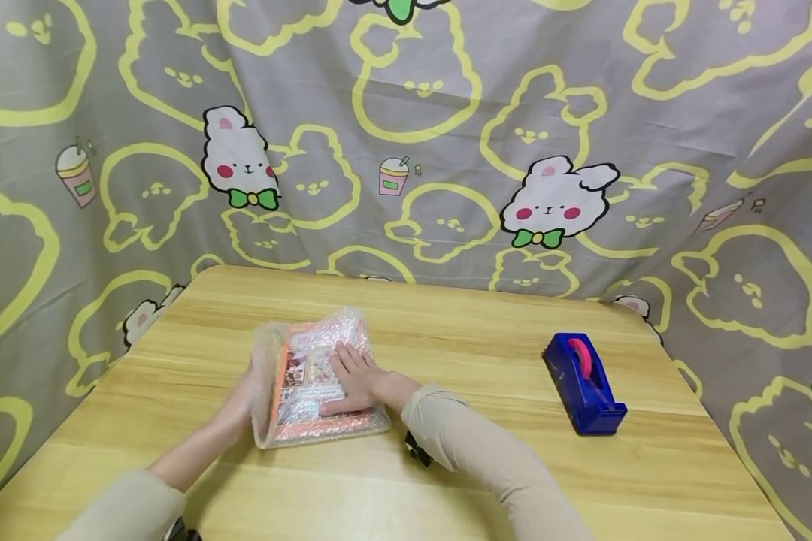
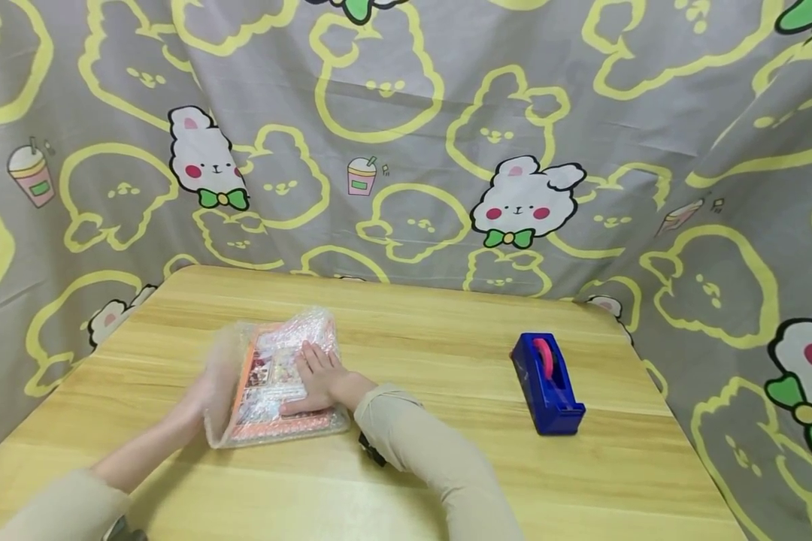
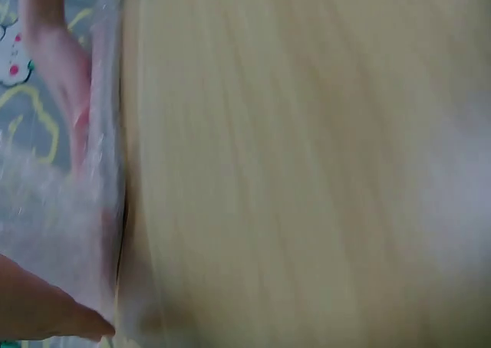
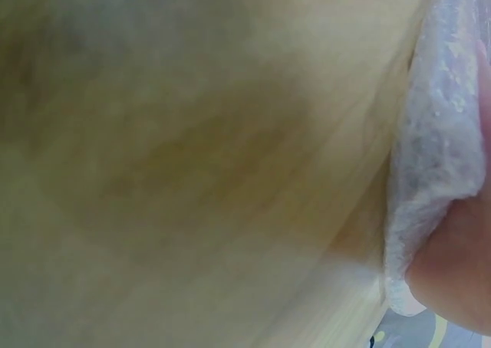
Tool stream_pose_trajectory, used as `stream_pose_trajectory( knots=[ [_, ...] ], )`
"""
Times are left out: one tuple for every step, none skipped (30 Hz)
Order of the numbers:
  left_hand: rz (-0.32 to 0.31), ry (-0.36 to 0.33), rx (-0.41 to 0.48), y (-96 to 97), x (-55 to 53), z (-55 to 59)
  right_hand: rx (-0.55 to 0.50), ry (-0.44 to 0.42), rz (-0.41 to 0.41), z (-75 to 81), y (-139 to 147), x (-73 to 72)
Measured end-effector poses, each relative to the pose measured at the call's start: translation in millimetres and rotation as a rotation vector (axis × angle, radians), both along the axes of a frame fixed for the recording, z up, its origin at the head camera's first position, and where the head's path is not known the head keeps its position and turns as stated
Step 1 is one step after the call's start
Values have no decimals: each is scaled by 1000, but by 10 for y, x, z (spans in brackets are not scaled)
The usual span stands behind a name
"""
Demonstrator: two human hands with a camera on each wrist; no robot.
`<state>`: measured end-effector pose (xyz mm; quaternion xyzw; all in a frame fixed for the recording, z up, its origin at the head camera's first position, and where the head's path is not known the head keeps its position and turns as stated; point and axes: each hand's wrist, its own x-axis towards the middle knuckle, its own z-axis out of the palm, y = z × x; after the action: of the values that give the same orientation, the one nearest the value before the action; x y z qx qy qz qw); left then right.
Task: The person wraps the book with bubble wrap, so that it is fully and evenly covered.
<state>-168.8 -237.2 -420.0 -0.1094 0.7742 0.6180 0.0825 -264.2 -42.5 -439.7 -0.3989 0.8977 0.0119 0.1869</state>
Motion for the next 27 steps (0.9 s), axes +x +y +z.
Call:
stream_pose_trajectory(
  knots=[
    [-3, -28, -9, 48, -21, -3, 2, 5, 1, 1, -4, 7],
    [-2, -62, 6, 88, -39, -14, 7, 11, 3, -3, -9, 14],
    [10, -88, 30, 127, -45, -24, 8, 15, 2, -5, -14, 23],
    [18, -103, 50, 161, -44, -37, 13, 17, 4, -14, -22, 29],
    [20, -103, 77, 191, -39, -55, 18, 18, 6, -24, -28, 37],
    [17, -96, 113, 220, -36, -72, 26, 20, 10, -31, -34, 45],
    [16, -93, 121, 248, -27, -88, 30, 23, 11, -38, -39, 54],
    [17, -100, 149, 276, -23, -103, 35, 24, 11, -44, -44, 61],
    [13, -100, 164, 303, -17, -116, 39, 24, 10, -47, -48, 66],
    [10, -97, 152, 327, -15, -129, 49, 22, 12, -51, -52, 66],
    [9, -91, 138, 351, -19, -141, 51, 23, 12, -50, -52, 69],
    [7, -87, 97, 372, -23, -150, 53, 21, 13, -47, -52, 67],
    [3, -74, 33, 387, -33, -160, 47, 15, 12, -46, -52, 62],
    [-2, -57, -27, 402, -47, -168, 38, 6, 11, -47, -52, 51],
    [-3, -31, -103, 414, -62, -174, 26, -8, 8, -45, -51, 39],
    [-6, -11, -171, 425, -77, -176, 10, -27, 5, -39, -47, 27],
    [-9, 3, -211, 434, -91, -177, -13, -47, 0, -32, -43, 13],
    [-16, 13, -254, 441, -102, -178, -39, -72, -6, -27, -40, -3],
    [-19, 24, -277, 447, -116, -177, -68, -97, -15, -23, -38, -22],
    [-22, 28, -289, 454, -127, -176, -96, -129, -26, -15, -31, -41],
    [-24, 30, -296, 459, -136, -175, -131, -167, -40, -6, -22, -61],
    [-25, 32, -296, 466, -144, -173, -171, -212, -57, 5, -12, -81],
    [-24, 35, -299, 471, -152, -171, -214, -256, -75, 13, -1, -101],
    [-25, 37, -303, 478, -160, -169, -258, -303, -95, 21, 10, -122],
    [-26, 39, -311, 485, -169, -166, -298, -350, -116, 32, 25, -143],
    [-27, 37, -317, 492, -179, -163, -336, -398, -135, 43, 42, -161],
    [-28, 37, -327, 503, -189, -158, -370, -442, -158, 51, 58, -178]
  ],
)
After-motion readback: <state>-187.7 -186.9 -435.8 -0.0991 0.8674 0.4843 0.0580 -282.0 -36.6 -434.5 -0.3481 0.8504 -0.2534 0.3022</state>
